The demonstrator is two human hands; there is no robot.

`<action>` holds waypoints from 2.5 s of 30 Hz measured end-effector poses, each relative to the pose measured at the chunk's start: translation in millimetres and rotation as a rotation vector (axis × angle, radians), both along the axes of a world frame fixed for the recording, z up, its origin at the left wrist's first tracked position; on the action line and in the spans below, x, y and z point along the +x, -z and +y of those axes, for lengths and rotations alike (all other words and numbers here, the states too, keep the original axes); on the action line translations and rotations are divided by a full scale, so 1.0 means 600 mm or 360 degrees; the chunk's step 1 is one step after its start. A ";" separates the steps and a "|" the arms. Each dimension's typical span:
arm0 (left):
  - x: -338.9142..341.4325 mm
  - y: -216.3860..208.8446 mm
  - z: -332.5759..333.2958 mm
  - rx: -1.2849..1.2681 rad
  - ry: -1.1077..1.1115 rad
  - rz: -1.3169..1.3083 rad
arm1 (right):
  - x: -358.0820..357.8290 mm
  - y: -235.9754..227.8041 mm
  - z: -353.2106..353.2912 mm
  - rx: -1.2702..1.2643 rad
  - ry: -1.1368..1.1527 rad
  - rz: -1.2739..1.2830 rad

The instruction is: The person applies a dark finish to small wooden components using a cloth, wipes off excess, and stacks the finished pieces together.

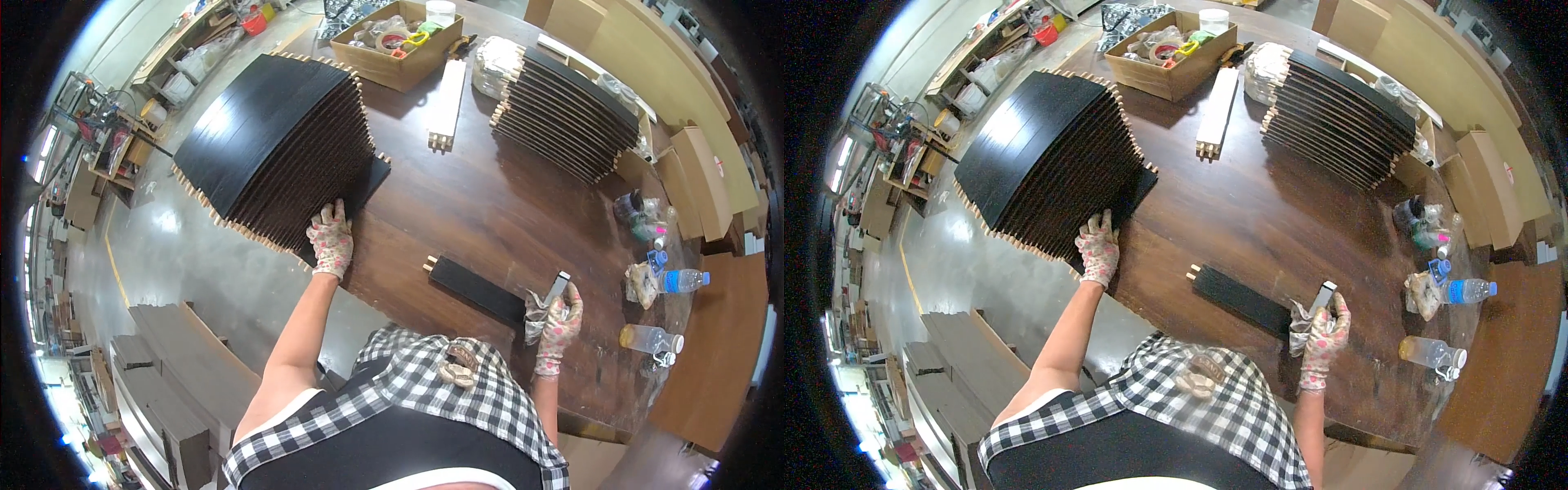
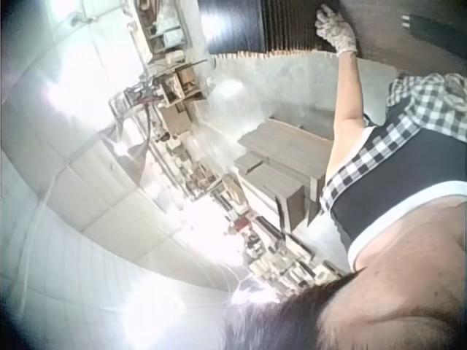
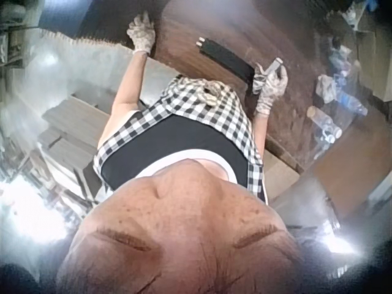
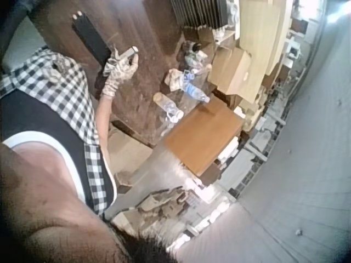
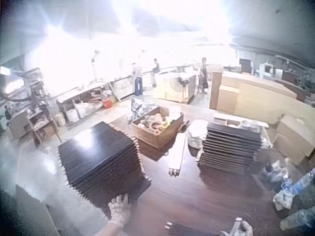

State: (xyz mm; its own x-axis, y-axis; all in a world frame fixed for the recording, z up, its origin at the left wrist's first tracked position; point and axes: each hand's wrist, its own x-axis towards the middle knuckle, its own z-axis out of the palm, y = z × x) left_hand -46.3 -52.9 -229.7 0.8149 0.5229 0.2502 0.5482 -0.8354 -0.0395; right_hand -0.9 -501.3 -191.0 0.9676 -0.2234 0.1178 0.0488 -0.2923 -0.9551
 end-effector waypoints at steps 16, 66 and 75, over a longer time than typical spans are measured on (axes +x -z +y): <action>0.007 -0.061 -0.212 -0.0763 0.1831 -0.0291 | 0.015 -0.054 0.066 -0.0949 -0.0722 0.0093; 0.095 -0.095 -0.217 -0.0918 0.1701 0.0489 | -0.116 -0.032 -0.120 -0.0941 0.0218 -0.0133; 0.035 -0.069 -0.220 -0.0503 0.2166 0.0095 | -0.067 -0.074 -0.096 -0.0705 -0.0058 0.0002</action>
